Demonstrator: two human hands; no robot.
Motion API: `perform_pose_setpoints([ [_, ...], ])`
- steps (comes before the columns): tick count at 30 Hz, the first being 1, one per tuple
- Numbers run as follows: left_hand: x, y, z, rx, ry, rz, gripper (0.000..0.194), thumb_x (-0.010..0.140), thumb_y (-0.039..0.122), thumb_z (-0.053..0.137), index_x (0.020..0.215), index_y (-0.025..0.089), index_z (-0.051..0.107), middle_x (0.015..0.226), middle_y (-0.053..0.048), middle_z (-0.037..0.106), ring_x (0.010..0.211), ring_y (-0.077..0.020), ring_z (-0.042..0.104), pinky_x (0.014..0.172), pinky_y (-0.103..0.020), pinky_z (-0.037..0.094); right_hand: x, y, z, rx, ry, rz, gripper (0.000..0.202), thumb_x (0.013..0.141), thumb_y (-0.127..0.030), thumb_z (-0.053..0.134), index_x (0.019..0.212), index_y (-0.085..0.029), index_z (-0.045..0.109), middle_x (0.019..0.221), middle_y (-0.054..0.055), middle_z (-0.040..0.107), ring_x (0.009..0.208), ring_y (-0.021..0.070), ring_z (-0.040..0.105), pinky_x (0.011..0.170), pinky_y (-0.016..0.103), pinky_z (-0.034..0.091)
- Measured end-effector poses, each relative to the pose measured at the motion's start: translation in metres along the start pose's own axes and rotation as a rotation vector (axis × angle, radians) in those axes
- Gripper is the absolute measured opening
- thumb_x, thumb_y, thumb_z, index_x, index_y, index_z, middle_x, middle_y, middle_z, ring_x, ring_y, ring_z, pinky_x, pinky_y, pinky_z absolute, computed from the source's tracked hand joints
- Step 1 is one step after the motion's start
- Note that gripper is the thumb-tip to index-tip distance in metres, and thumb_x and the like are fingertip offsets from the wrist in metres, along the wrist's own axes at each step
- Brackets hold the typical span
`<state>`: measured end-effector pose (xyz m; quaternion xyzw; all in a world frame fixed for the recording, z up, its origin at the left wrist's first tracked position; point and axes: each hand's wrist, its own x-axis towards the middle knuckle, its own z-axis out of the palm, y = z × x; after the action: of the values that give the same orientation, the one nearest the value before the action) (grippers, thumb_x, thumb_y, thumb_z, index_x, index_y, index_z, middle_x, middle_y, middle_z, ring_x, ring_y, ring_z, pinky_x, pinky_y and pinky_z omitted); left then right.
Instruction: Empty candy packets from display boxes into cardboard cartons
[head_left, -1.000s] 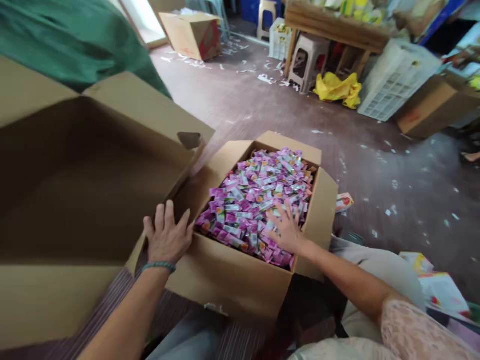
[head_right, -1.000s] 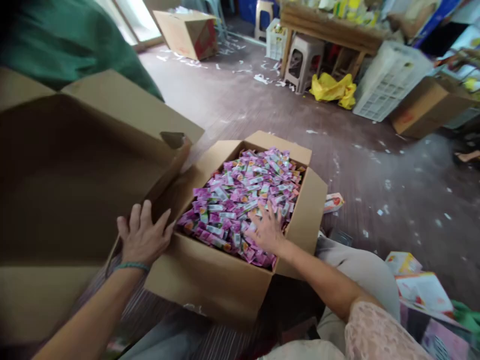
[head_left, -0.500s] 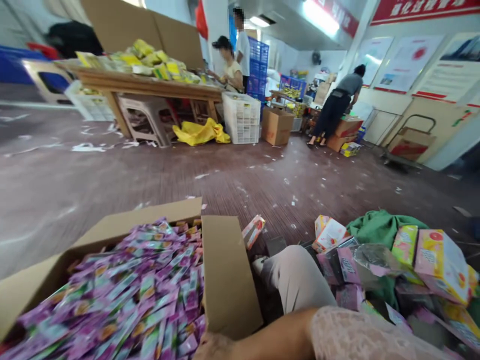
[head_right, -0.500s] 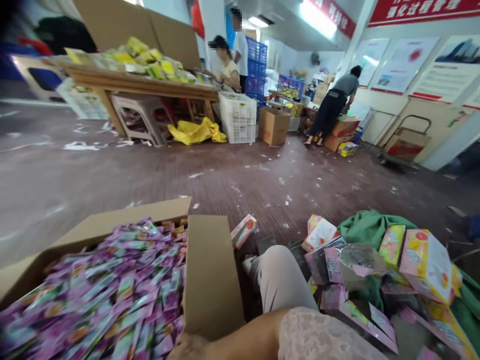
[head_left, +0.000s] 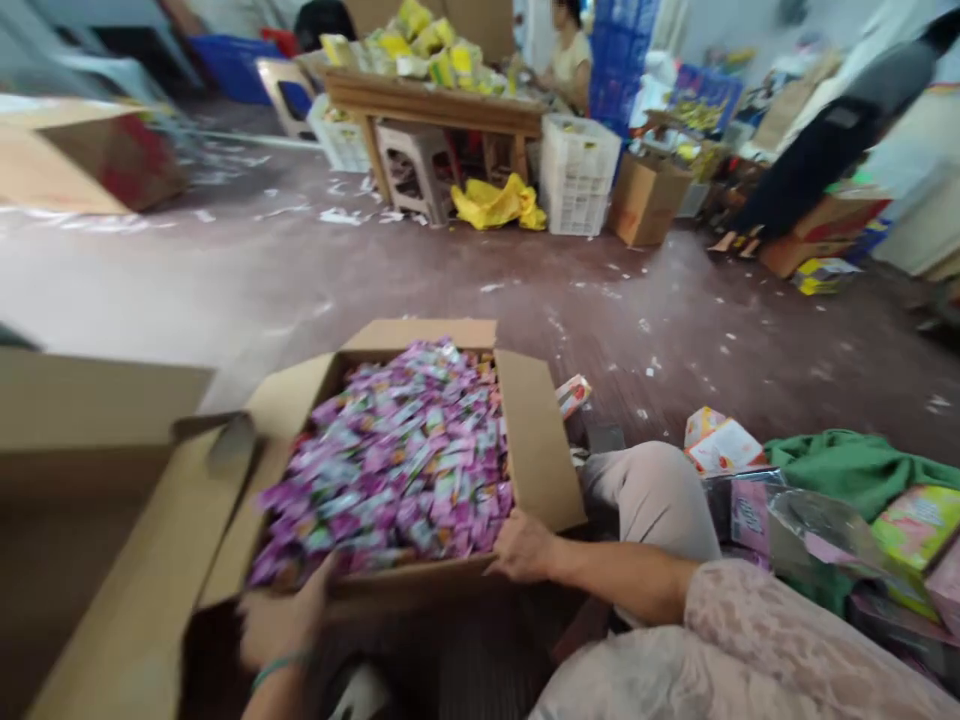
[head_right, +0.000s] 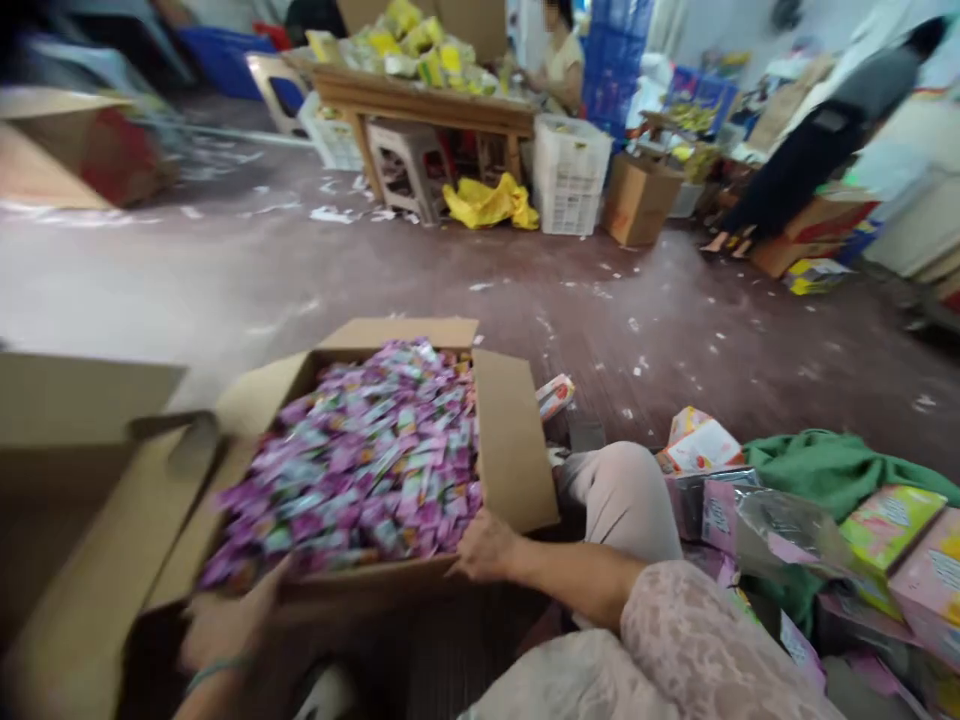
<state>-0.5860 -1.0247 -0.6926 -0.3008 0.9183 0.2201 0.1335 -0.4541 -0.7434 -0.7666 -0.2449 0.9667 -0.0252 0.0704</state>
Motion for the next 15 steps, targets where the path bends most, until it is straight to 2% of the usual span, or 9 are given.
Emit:
perform_pose_setpoints([
  [1, -0.002, -0.003, 0.001, -0.005, -0.083, -0.076, 0.112, 0.089, 0.057, 0.075, 0.165, -0.012, 0.031, 0.15, -0.038, 0.06, 0.137, -0.0476, 0.066, 0.11, -0.055, 0.058, -0.006, 0.002, -0.004, 0.004, -0.021, 0.024, 0.047, 0.104, -0.053, 0.074, 0.082, -0.011, 0.077, 0.079, 0.012, 0.078, 0.075, 0.0212, 0.069, 0.075, 0.035, 0.044],
  [4, -0.001, -0.001, 0.007, -0.069, -0.104, 0.037, 0.109, 0.089, 0.059, 0.071, 0.158, -0.019, 0.038, 0.146, -0.043, 0.06, 0.139, -0.0505, 0.063, 0.116, -0.056, 0.053, -0.021, 0.008, -0.012, 0.025, -0.063, 0.082, 0.043, 0.106, -0.05, 0.071, 0.093, -0.009, 0.08, 0.091, 0.015, 0.08, 0.089, 0.0239, 0.072, 0.085, 0.037, 0.045],
  [6, 0.002, 0.003, 0.012, -0.071, -0.102, 0.107, 0.101, 0.09, 0.061, 0.067, 0.153, -0.015, 0.046, 0.141, -0.041, 0.065, 0.136, -0.0514, 0.065, 0.115, -0.056, 0.053, -0.03, 0.01, -0.013, 0.03, -0.057, 0.109, 0.046, 0.108, -0.052, 0.068, 0.096, -0.009, 0.08, 0.093, 0.015, 0.079, 0.093, 0.0246, 0.072, 0.088, 0.037, 0.044],
  [9, 0.011, 0.009, 0.019, -0.055, -0.163, 0.226, 0.088, 0.091, 0.065, 0.063, 0.145, -0.004, 0.056, 0.135, -0.036, 0.07, 0.131, -0.0503, 0.068, 0.111, -0.054, 0.055, -0.042, 0.014, -0.01, 0.021, -0.02, 0.168, 0.05, 0.109, -0.056, 0.064, 0.094, -0.011, 0.08, 0.089, 0.015, 0.078, 0.092, 0.0246, 0.071, 0.088, 0.037, 0.042],
  [12, 0.024, 0.021, 0.027, -0.076, -0.214, 0.347, 0.079, 0.092, 0.065, 0.064, 0.14, 0.002, 0.059, 0.133, -0.034, 0.072, 0.13, -0.0481, 0.07, 0.11, -0.052, 0.055, -0.049, 0.017, -0.007, -0.005, -0.017, 0.23, 0.043, 0.108, -0.05, 0.068, 0.092, -0.012, 0.08, 0.089, 0.013, 0.078, 0.092, 0.0245, 0.07, 0.087, 0.036, 0.041],
  [15, 0.041, 0.037, 0.039, -0.157, -0.24, 0.417, 0.078, 0.09, 0.064, 0.069, 0.141, 0.006, 0.06, 0.137, -0.03, 0.072, 0.132, -0.0443, 0.069, 0.112, -0.048, 0.054, -0.05, 0.016, -0.003, -0.021, -0.032, 0.288, 0.037, 0.107, -0.046, 0.07, 0.094, -0.012, 0.08, 0.092, 0.013, 0.078, 0.095, 0.0251, 0.071, 0.087, 0.036, 0.042],
])
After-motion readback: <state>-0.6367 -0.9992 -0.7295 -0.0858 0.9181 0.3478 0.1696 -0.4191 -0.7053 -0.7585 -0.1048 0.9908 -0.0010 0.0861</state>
